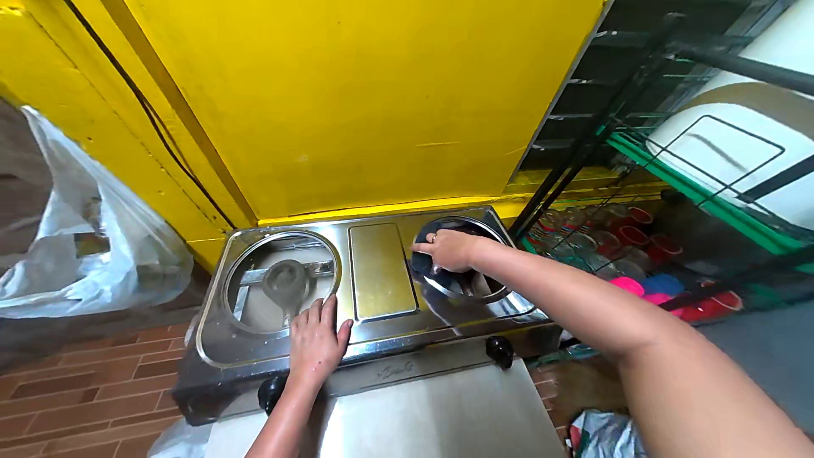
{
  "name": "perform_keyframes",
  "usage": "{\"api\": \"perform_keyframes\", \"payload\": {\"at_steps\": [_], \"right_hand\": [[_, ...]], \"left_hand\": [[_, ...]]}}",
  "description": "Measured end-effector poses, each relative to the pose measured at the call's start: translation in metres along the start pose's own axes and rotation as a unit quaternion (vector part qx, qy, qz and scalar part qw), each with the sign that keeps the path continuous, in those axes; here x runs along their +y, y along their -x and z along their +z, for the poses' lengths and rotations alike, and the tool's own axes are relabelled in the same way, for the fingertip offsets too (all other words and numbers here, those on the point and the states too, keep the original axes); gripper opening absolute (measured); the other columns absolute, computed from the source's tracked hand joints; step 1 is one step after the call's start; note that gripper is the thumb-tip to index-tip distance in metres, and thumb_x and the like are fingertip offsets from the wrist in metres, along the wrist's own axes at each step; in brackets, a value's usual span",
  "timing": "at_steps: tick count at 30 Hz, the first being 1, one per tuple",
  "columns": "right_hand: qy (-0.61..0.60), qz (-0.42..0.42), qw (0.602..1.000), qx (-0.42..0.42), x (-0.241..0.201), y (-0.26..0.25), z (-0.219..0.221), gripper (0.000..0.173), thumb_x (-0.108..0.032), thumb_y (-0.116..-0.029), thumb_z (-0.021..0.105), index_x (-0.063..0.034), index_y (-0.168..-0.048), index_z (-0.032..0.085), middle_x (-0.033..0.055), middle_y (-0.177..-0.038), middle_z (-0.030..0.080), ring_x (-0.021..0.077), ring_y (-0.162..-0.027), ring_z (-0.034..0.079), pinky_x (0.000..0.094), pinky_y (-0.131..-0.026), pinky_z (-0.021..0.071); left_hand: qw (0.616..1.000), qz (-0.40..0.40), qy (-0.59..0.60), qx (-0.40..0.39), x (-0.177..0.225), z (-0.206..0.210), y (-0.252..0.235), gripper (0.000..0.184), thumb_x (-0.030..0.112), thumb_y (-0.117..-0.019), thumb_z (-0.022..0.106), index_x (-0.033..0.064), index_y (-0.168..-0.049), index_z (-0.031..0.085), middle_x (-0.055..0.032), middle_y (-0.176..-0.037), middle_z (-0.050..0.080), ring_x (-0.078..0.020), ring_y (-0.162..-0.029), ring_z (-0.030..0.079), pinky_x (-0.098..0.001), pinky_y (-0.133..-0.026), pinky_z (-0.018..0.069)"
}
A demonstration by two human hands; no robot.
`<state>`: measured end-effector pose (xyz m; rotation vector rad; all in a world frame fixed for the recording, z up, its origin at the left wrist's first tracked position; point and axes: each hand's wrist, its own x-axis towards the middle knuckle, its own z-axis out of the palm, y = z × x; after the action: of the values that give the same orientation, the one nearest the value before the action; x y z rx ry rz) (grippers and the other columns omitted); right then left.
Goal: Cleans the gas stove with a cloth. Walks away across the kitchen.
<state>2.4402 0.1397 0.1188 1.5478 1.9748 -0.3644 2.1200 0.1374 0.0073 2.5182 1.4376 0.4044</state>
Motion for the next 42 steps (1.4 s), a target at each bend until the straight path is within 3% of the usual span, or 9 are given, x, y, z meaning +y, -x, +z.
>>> {"api": "perform_keyframes", "payload": {"at_steps": [5, 8, 11, 14, 16, 19, 29, 37, 42], "right_hand": [[-0.121, -0.094, 0.964, 0.216, 0.027, 0.064, -0.036, 0.039, 0.013, -0.0894, 0.059, -0.011, -0.113, 0.079, 0.0135, -0.138, 0.063, 0.0384, -0.127, 0.055, 0.0577, -0.106, 0.0425], [-0.4, -0.167, 0.828, 0.356, 0.03, 0.099, -0.045, 0.036, 0.004, -0.0927, 0.045, 0.0005, -0.119, 0.069, 0.0105, -0.129, 0.066, 0.0165, -0.12, 0.062, 0.0357, -0.106, 0.0492], [-0.571, -0.139, 0.715, 0.379, 0.005, 0.1, -0.033, 0.04, -0.006, -0.0848, 0.043, -0.0086, -0.118, 0.064, 0.0024, -0.11, 0.072, 0.0077, -0.088, 0.068, 0.0294, -0.076, 0.0586], [-0.511, 0.042, 0.779, 0.361, -0.021, 0.084, -0.006, 0.047, -0.002, -0.0914, 0.049, -0.008, -0.137, 0.057, 0.013, -0.132, 0.064, 0.025, -0.111, 0.064, 0.0476, -0.09, 0.0541], [-0.419, 0.112, 0.852, 0.294, -0.048, 0.058, 0.02, 0.066, -0.023, -0.0985, 0.063, -0.0097, -0.159, 0.038, 0.0239, -0.166, 0.026, 0.0469, -0.149, 0.031, 0.0695, -0.116, 0.0287], [-0.309, 0.134, 0.923, 0.187, -0.108, 0.01, 0.059, 0.085, -0.057, -0.0976, 0.06, -0.024, -0.166, 0.021, 0.0261, -0.171, -0.001, 0.054, -0.155, 0.002, 0.0749, -0.119, 0.0086], [-0.278, 0.241, 0.894, 0.256, -0.082, -0.178, -0.058, 0.063, -0.047, -0.106, 0.051, -0.0253, -0.162, 0.033, 0.0252, -0.167, 0.023, 0.0536, -0.148, 0.028, 0.0698, -0.114, 0.0269], [-0.191, -0.145, 0.938, 0.252, -0.239, -0.275, -0.156, 0.045, -0.027, -0.1042, 0.058, -0.0241, -0.15, 0.056, 0.0185, -0.162, 0.037, 0.0428, -0.15, 0.032, 0.0637, -0.12, 0.0261], [-0.08, -0.306, 0.936, 0.156, -0.347, -0.208, -0.135, 0.042, -0.028, -0.1062, 0.052, -0.0145, -0.145, 0.059, 0.0213, -0.162, 0.037, 0.0454, -0.152, 0.027, 0.0648, -0.122, 0.0184]], "left_hand": [[1.0, -0.016, 0.013, -0.021, 0.0, -0.005, -0.001, 0.061, 0.045, -0.0987, 0.054, 0.0055, -0.145, 0.056, -0.0259, -0.143, 0.056, -0.0469, -0.128, 0.055, -0.0612, -0.111, 0.0356], [0.997, -0.035, 0.022, -0.061, 0.004, -0.012, -0.002, 0.062, 0.044, -0.1011, 0.054, 0.0064, -0.15, 0.05, -0.0243, -0.148, 0.052, -0.0447, -0.135, 0.05, -0.0579, -0.116, 0.031], [0.996, -0.039, 0.068, -0.052, 0.001, -0.014, -0.001, 0.065, 0.042, -0.0999, 0.059, 0.005, -0.152, 0.047, -0.0251, -0.152, 0.048, -0.0437, -0.14, 0.046, -0.0557, -0.119, 0.0281], [0.982, -0.027, 0.185, -0.002, -0.007, -0.025, 0.007, 0.063, 0.031, -0.0969, 0.066, -0.0004, -0.149, 0.049, -0.0285, -0.152, 0.045, -0.0469, -0.141, 0.043, -0.0592, -0.119, 0.0284], [0.978, -0.027, 0.208, 0.012, -0.017, -0.038, 0.015, 0.061, 0.029, -0.0976, 0.063, -0.002, -0.148, 0.049, -0.0266, -0.15, 0.049, -0.0448, -0.141, 0.044, -0.0596, -0.119, 0.0285], [0.983, -0.049, 0.166, -0.065, -0.034, -0.053, 0.025, 0.065, 0.036, -0.0997, 0.063, 0.0015, -0.152, 0.045, -0.0247, -0.157, 0.042, -0.0425, -0.149, 0.033, -0.0617, -0.123, 0.0175], [0.976, -0.043, 0.11, -0.181, -0.042, -0.044, 0.025, 0.073, 0.048, -0.102, 0.057, 0.0103, -0.16, 0.035, -0.0189, -0.164, 0.034, -0.0379, -0.156, 0.019, -0.0599, -0.126, 0.0054], [0.984, -0.014, 0.105, -0.144, -0.045, -0.034, 0.029, 0.068, 0.049, -0.1014, 0.056, 0.0054, -0.153, 0.046, -0.0197, -0.161, 0.039, -0.0386, -0.155, 0.024, -0.0593, -0.126, 0.0069], [0.979, -0.041, 0.13, -0.153, -0.044, -0.042, 0.034, 0.064, 0.05, -0.099, 0.058, 0.0037, -0.143, 0.057, -0.0184, -0.153, 0.051, -0.0335, -0.15, 0.036, -0.0524, -0.127, 0.0153]]}}
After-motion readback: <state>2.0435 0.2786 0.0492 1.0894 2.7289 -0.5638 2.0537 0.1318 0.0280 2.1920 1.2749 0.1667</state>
